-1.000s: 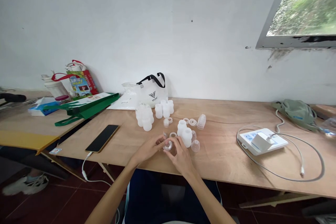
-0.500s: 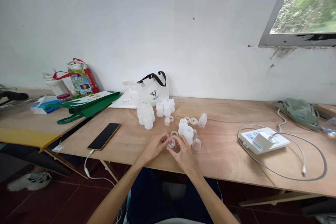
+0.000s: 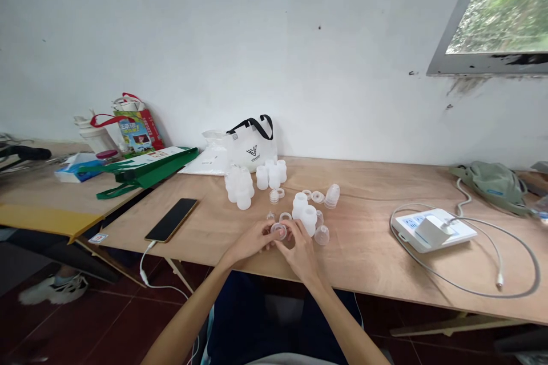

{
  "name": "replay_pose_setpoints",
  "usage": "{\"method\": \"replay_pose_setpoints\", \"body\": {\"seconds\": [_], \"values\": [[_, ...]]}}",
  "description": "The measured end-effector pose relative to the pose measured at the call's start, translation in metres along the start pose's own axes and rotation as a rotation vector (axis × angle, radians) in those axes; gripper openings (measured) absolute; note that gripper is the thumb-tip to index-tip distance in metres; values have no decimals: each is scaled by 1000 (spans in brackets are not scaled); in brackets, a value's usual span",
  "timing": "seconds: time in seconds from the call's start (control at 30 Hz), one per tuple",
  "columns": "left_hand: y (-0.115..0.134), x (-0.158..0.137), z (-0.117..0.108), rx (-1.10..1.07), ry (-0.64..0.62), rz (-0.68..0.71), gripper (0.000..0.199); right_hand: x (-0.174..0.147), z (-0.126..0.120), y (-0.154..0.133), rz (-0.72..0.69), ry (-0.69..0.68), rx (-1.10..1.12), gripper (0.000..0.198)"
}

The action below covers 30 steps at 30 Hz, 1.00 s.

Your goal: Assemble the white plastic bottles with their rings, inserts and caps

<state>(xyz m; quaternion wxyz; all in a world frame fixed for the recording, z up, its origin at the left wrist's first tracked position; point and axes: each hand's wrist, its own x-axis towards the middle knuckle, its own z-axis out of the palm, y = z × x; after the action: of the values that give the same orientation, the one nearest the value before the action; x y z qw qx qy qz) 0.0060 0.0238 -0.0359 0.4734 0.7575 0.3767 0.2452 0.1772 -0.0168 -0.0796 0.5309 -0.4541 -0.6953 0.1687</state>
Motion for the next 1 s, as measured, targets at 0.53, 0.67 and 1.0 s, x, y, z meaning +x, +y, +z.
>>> {"method": "replay_pose_setpoints", "body": {"seconds": [0.53,0.67,1.0], "values": [[-11,-1,-8,28,-100,-106,51,-4,3,5,-108,-98,-82,21],[-12,0,-8,-16,-103,-80,52,-4,2,4,-154,-87,-90,21],[-6,-7,-17,-28,-127,-133,61,-4,4,3,-122,-68,-72,22]]}}
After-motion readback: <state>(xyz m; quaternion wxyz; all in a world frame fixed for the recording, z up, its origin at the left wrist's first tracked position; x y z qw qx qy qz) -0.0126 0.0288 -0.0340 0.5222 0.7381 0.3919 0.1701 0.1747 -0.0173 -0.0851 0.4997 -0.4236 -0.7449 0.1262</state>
